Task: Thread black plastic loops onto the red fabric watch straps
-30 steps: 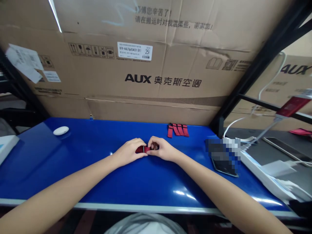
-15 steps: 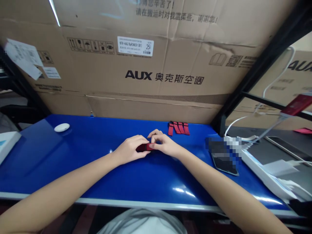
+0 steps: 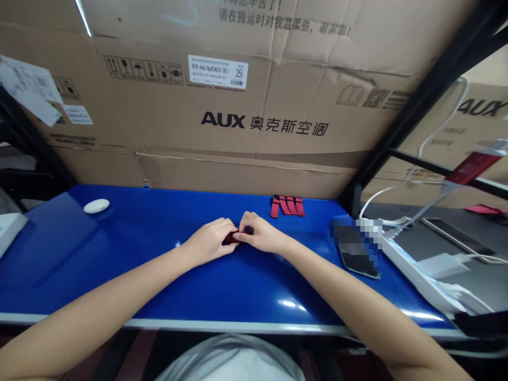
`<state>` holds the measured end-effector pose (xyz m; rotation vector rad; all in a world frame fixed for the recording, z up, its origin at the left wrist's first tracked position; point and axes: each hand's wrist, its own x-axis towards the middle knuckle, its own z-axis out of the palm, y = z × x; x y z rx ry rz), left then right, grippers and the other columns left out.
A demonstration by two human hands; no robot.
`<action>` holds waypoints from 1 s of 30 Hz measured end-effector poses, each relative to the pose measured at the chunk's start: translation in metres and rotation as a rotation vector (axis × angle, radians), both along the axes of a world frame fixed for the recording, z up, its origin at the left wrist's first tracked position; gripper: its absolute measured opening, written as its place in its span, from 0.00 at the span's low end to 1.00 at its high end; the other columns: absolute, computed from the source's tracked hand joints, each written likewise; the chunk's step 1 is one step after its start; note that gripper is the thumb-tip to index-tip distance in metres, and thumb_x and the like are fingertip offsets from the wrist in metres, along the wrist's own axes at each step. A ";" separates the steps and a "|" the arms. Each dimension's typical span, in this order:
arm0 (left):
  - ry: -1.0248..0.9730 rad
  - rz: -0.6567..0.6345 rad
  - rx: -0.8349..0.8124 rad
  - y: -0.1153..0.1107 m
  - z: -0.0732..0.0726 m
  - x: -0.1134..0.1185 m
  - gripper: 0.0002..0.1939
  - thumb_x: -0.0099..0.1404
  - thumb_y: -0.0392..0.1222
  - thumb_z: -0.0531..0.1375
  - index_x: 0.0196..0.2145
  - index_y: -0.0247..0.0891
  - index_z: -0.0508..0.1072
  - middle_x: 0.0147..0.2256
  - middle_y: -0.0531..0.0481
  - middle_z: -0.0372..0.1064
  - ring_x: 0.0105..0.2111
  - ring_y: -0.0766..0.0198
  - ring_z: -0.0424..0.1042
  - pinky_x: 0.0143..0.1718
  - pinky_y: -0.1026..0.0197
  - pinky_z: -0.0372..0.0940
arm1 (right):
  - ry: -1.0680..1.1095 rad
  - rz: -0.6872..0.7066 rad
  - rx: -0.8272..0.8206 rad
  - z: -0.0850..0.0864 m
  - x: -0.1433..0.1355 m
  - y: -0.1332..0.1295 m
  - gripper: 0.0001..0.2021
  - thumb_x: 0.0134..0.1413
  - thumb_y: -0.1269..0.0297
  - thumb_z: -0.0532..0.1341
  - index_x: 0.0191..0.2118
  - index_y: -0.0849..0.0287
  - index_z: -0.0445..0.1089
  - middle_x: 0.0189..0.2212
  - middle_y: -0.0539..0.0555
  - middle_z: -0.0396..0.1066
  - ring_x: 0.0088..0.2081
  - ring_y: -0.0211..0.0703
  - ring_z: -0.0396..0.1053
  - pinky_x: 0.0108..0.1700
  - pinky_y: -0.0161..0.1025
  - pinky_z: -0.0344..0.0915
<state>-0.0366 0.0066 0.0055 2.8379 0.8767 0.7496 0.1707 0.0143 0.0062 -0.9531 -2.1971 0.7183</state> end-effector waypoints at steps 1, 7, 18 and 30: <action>0.027 0.022 0.009 0.001 0.001 0.000 0.05 0.63 0.39 0.59 0.38 0.37 0.70 0.36 0.47 0.70 0.37 0.59 0.70 0.39 0.59 0.65 | -0.010 -0.001 0.015 0.000 -0.003 0.001 0.09 0.52 0.65 0.64 0.24 0.59 0.66 0.30 0.50 0.62 0.35 0.40 0.60 0.44 0.40 0.56; 0.052 0.019 -0.045 0.017 0.021 -0.003 0.06 0.60 0.41 0.61 0.35 0.37 0.72 0.33 0.49 0.70 0.33 0.61 0.70 0.35 0.62 0.62 | 0.118 0.077 -0.235 0.007 -0.005 0.020 0.08 0.48 0.65 0.62 0.23 0.60 0.64 0.23 0.46 0.61 0.27 0.35 0.57 0.33 0.35 0.53; -0.020 -0.038 -0.378 0.030 0.042 0.015 0.14 0.51 0.43 0.66 0.36 0.36 0.77 0.32 0.50 0.76 0.31 0.62 0.73 0.33 0.64 0.63 | 0.358 0.131 -0.506 0.005 0.015 0.027 0.07 0.41 0.66 0.63 0.21 0.60 0.66 0.19 0.47 0.63 0.24 0.36 0.58 0.30 0.36 0.52; -0.064 0.061 -0.182 0.010 0.025 0.022 0.10 0.54 0.46 0.64 0.30 0.37 0.73 0.26 0.52 0.73 0.25 0.65 0.68 0.28 0.64 0.57 | 0.139 0.106 -0.310 0.019 0.017 0.010 0.08 0.44 0.65 0.60 0.21 0.60 0.61 0.19 0.44 0.59 0.24 0.34 0.54 0.30 0.34 0.50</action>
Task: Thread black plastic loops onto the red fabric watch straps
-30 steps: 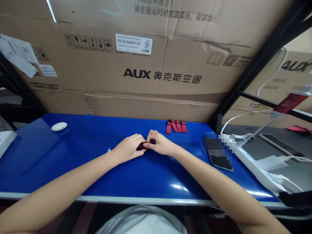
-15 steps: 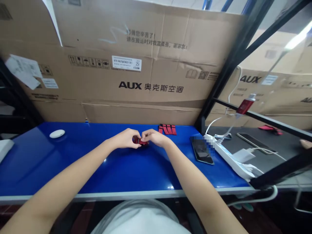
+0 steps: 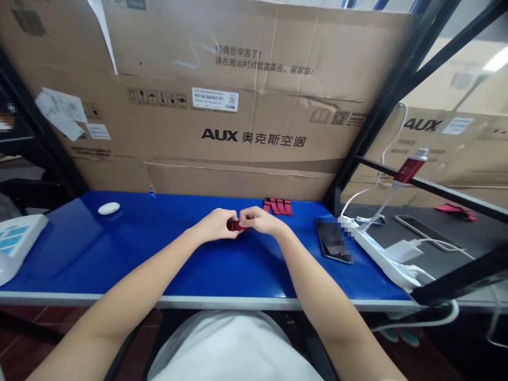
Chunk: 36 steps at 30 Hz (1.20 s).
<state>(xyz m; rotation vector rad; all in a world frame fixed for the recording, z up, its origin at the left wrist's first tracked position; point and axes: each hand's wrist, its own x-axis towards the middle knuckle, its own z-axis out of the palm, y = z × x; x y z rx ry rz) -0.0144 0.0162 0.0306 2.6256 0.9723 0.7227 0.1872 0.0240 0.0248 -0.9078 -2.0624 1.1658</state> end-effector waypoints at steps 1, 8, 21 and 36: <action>0.021 -0.023 0.028 -0.002 0.000 -0.001 0.10 0.55 0.46 0.64 0.31 0.37 0.73 0.28 0.51 0.73 0.27 0.64 0.69 0.29 0.64 0.58 | -0.006 0.030 -0.027 0.001 0.001 -0.001 0.08 0.44 0.65 0.61 0.21 0.60 0.61 0.19 0.44 0.60 0.24 0.33 0.55 0.30 0.34 0.51; 0.083 -0.005 0.086 -0.007 0.001 -0.004 0.08 0.55 0.43 0.63 0.32 0.38 0.74 0.32 0.48 0.75 0.30 0.60 0.72 0.30 0.63 0.58 | -0.019 0.047 -0.028 0.002 0.000 -0.007 0.09 0.48 0.61 0.61 0.26 0.60 0.65 0.22 0.49 0.70 0.26 0.37 0.64 0.31 0.34 0.56; 0.108 0.077 -0.017 0.012 -0.010 -0.016 0.11 0.55 0.46 0.63 0.33 0.38 0.71 0.30 0.48 0.73 0.31 0.56 0.73 0.31 0.61 0.61 | -0.003 -0.211 0.150 0.003 -0.010 -0.012 0.10 0.51 0.59 0.59 0.25 0.60 0.66 0.22 0.49 0.69 0.24 0.36 0.61 0.29 0.35 0.57; -0.072 -0.143 -0.786 0.018 -0.013 -0.020 0.21 0.64 0.60 0.56 0.30 0.38 0.63 0.27 0.53 0.64 0.26 0.66 0.65 0.31 0.62 0.62 | 0.948 -0.442 -0.016 0.031 0.031 0.000 0.15 0.51 0.51 0.64 0.31 0.53 0.60 0.20 0.44 0.59 0.19 0.32 0.54 0.26 0.34 0.59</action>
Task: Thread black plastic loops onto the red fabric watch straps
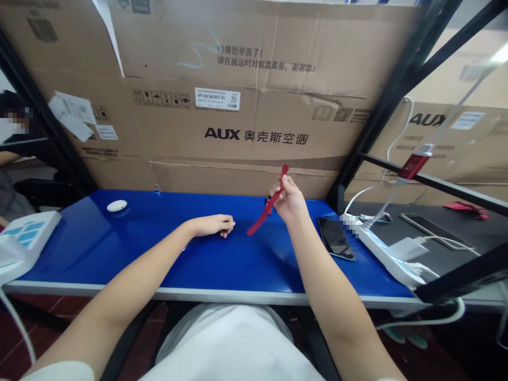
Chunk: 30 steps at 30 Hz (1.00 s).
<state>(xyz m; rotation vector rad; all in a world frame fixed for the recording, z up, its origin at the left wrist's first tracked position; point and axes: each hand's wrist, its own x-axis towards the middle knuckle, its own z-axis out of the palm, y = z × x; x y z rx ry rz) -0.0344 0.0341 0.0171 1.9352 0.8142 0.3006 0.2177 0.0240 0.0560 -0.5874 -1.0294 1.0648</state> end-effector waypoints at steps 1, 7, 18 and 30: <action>-0.021 0.031 -0.026 0.002 0.002 -0.004 0.21 0.63 0.61 0.57 0.29 0.38 0.63 0.26 0.53 0.63 0.25 0.67 0.64 0.29 0.63 0.60 | -0.027 0.010 -0.027 -0.002 0.001 0.001 0.14 0.51 0.52 0.64 0.30 0.54 0.60 0.19 0.44 0.58 0.18 0.32 0.52 0.26 0.35 0.59; -0.220 0.240 -0.125 -0.005 0.002 0.014 0.29 0.64 0.69 0.48 0.31 0.38 0.65 0.20 0.59 0.48 0.17 0.72 0.46 0.19 0.65 0.42 | -0.241 0.175 -0.271 -0.037 -0.048 0.005 0.18 0.38 0.54 0.71 0.28 0.57 0.64 0.15 0.45 0.61 0.17 0.35 0.58 0.20 0.35 0.55; -0.233 0.296 0.003 0.001 -0.001 0.006 0.31 0.63 0.69 0.50 0.29 0.35 0.73 0.22 0.52 0.63 0.21 0.67 0.58 0.24 0.64 0.53 | -0.150 0.294 -0.249 -0.059 -0.063 0.013 0.13 0.43 0.59 0.69 0.31 0.59 0.66 0.25 0.51 0.71 0.27 0.38 0.70 0.32 0.37 0.66; 0.691 0.803 0.721 0.030 0.014 -0.046 0.14 0.65 0.37 0.52 0.41 0.30 0.75 0.40 0.29 0.73 0.43 0.44 0.74 0.41 0.51 0.65 | -1.533 -0.454 -0.191 -0.060 -0.022 0.021 0.13 0.53 0.65 0.60 0.45 0.64 0.68 0.45 0.66 0.70 0.49 0.54 0.68 0.49 0.46 0.63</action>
